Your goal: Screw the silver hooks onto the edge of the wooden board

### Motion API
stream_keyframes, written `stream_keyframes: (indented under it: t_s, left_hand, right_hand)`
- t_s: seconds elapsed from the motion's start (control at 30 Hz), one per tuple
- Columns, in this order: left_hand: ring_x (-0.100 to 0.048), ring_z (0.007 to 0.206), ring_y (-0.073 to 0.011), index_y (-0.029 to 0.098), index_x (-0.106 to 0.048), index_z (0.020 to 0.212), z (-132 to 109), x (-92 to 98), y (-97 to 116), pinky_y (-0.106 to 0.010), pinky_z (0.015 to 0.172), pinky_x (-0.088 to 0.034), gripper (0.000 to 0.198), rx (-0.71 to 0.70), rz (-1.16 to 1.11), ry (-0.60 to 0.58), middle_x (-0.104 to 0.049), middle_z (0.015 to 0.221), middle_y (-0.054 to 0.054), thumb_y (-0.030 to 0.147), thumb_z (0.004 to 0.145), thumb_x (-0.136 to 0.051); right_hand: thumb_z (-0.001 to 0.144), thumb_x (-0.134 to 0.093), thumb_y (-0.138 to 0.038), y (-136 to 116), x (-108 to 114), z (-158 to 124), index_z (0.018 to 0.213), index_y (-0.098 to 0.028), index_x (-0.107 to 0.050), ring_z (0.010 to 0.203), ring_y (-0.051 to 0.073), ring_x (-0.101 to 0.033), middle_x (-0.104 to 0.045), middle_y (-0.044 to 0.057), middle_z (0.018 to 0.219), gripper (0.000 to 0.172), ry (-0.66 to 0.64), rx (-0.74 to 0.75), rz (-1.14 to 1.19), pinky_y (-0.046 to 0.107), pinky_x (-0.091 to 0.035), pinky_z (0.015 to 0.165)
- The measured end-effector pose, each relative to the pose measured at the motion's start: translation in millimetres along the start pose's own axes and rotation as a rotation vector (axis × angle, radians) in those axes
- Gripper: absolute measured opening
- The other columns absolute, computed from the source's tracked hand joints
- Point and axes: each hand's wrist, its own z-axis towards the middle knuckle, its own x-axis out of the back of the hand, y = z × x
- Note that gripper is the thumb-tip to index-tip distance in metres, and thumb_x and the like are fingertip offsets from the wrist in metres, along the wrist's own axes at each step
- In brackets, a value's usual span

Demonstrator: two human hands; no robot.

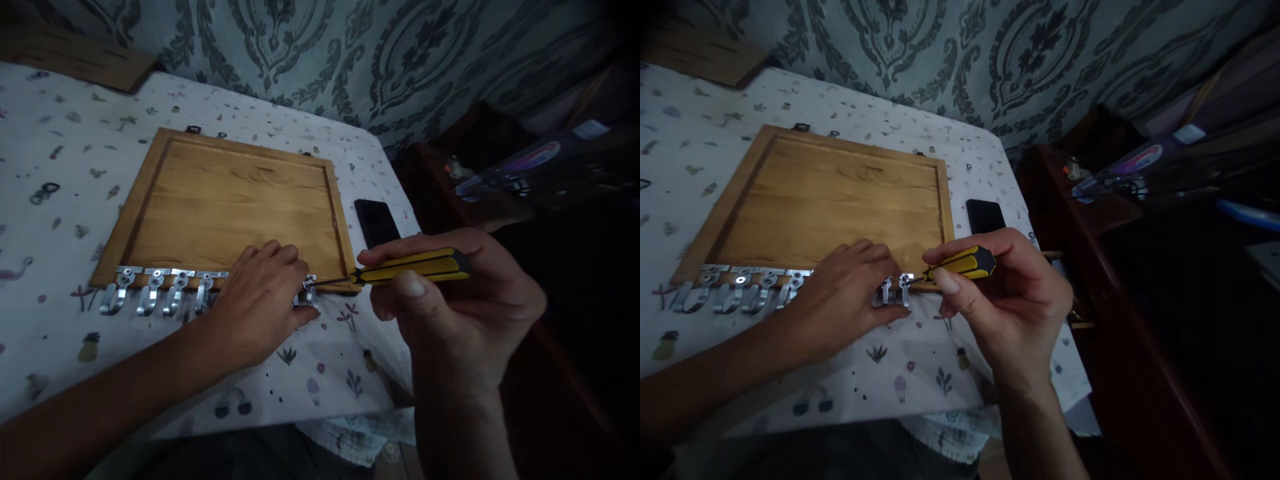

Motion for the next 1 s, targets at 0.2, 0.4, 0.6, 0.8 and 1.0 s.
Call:
stream_keyframes:
  t_s: [0.2,0.4,0.6,0.8,1.0]
  left_hand:
    - [-0.058,0.102,-0.0284,0.017,-0.070,0.091,0.1,-0.1,0.0,-0.041,0.084,-0.044,0.025,-0.001,-0.013,-0.007,-0.065,0.097,-0.005,0.038,0.083,-0.080]
    - [-0.058,0.101,-0.0289,0.016,-0.070,0.092,-0.7,0.4,0.1,-0.042,0.083,-0.044,0.027,-0.005,-0.016,0.004,-0.064,0.095,-0.005,0.039,0.083,-0.080]
    - [-0.058,0.099,-0.0291,0.016,-0.070,0.091,0.2,-1.0,-0.7,-0.043,0.082,-0.044,0.027,-0.019,-0.018,0.027,-0.064,0.094,-0.005,0.039,0.082,-0.081]
    - [-0.058,0.099,-0.0292,0.016,-0.070,0.090,-0.6,-0.6,0.2,-0.043,0.081,-0.044,0.025,-0.008,-0.021,0.015,-0.064,0.093,-0.005,0.038,0.082,-0.081]
    - [-0.058,0.101,-0.0297,0.015,-0.070,0.092,-0.4,0.2,-0.4,-0.044,0.083,-0.045,0.026,-0.015,-0.016,0.005,-0.065,0.096,-0.006,0.038,0.084,-0.079]
  right_hand:
    - [0.086,-0.077,-0.022,-6.8,-6.5,-1.8,0.089,-0.022,-0.074,0.045,0.010,-0.059,-0.079,-0.001,0.087,0.005,0.143,0.086,-0.065,0.031,-0.049,0.043]
    - [0.087,-0.077,-0.023,-2.7,-5.7,0.2,0.092,-0.023,-0.074,0.043,0.010,-0.057,-0.078,-0.001,0.087,0.006,0.121,0.068,-0.068,0.030,-0.046,0.040]
    - [0.086,-0.078,-0.025,0.0,-3.1,-0.2,0.091,-0.023,-0.073,0.043,0.011,-0.058,-0.078,0.001,0.088,0.008,0.079,0.064,-0.105,0.031,-0.047,0.041]
    - [0.084,-0.080,-0.023,-0.4,-3.6,1.8,0.091,-0.022,-0.072,0.043,0.010,-0.058,-0.077,0.001,0.088,0.011,0.070,0.066,-0.051,0.028,-0.046,0.039]
    - [0.087,-0.077,-0.027,1.0,-4.8,4.8,0.093,-0.024,-0.073,0.047,0.011,-0.058,-0.076,0.001,0.087,0.007,0.045,0.032,-0.010,0.028,-0.046,0.039]
